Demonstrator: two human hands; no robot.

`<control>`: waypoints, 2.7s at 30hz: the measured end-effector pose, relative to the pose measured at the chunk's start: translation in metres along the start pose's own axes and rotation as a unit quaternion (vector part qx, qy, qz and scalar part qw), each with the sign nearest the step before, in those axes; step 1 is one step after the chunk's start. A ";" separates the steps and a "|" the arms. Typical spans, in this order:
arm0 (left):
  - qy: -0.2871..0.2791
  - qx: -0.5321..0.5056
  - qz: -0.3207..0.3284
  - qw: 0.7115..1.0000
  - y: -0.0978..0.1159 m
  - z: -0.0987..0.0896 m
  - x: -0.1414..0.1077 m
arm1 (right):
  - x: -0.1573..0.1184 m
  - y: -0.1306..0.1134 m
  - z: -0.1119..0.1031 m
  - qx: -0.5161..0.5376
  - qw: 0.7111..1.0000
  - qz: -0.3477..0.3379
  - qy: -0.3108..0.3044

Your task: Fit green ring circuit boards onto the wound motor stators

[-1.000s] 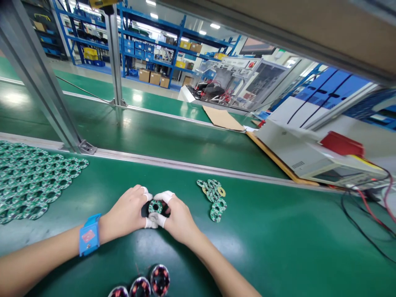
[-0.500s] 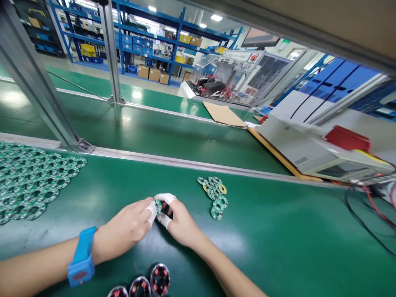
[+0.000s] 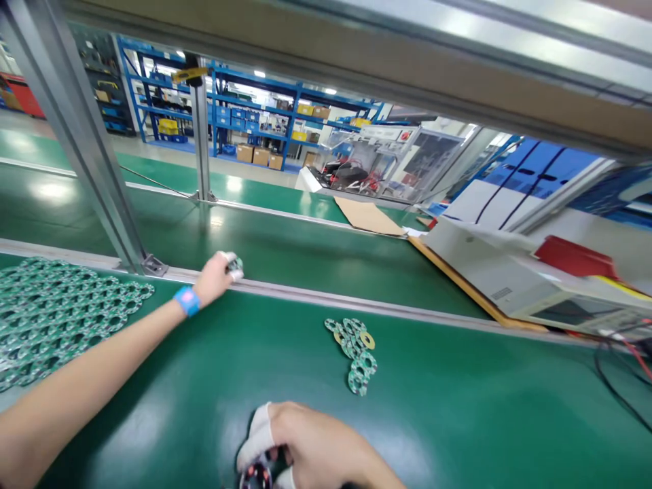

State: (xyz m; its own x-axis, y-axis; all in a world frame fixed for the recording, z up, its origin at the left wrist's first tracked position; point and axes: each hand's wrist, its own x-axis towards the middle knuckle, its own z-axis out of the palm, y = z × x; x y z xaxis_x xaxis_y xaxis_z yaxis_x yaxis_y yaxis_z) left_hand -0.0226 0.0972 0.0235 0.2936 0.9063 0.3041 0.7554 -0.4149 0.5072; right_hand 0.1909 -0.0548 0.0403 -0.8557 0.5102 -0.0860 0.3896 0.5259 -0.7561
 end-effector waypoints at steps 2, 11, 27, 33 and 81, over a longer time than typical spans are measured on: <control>0.034 0.007 -0.039 0.999 -0.022 -0.015 0.030 | 0.002 0.007 -0.001 -0.024 0.998 0.034 0.049; -0.118 -0.110 0.011 0.987 -0.003 0.013 -0.038 | 0.022 0.056 0.020 0.012 0.945 0.124 0.303; -0.183 -0.132 0.094 0.970 0.025 0.033 -0.096 | 0.032 0.037 0.035 -0.205 0.894 0.008 0.399; -0.180 -0.079 0.163 0.967 0.026 0.031 -0.092 | 0.030 0.040 0.028 -0.254 0.879 -0.040 0.402; -0.177 -0.313 -0.011 0.933 0.066 0.004 -0.091 | 0.016 0.018 0.006 -0.252 0.877 -0.013 0.410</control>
State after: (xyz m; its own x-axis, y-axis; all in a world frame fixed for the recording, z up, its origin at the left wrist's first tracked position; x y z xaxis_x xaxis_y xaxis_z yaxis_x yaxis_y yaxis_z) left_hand 0.0028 -0.0125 0.0256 0.5411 0.8390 0.0577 0.3056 -0.2601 0.9160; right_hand 0.1825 -0.0413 0.0220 -0.4147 0.7027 0.5781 0.6511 0.6730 -0.3509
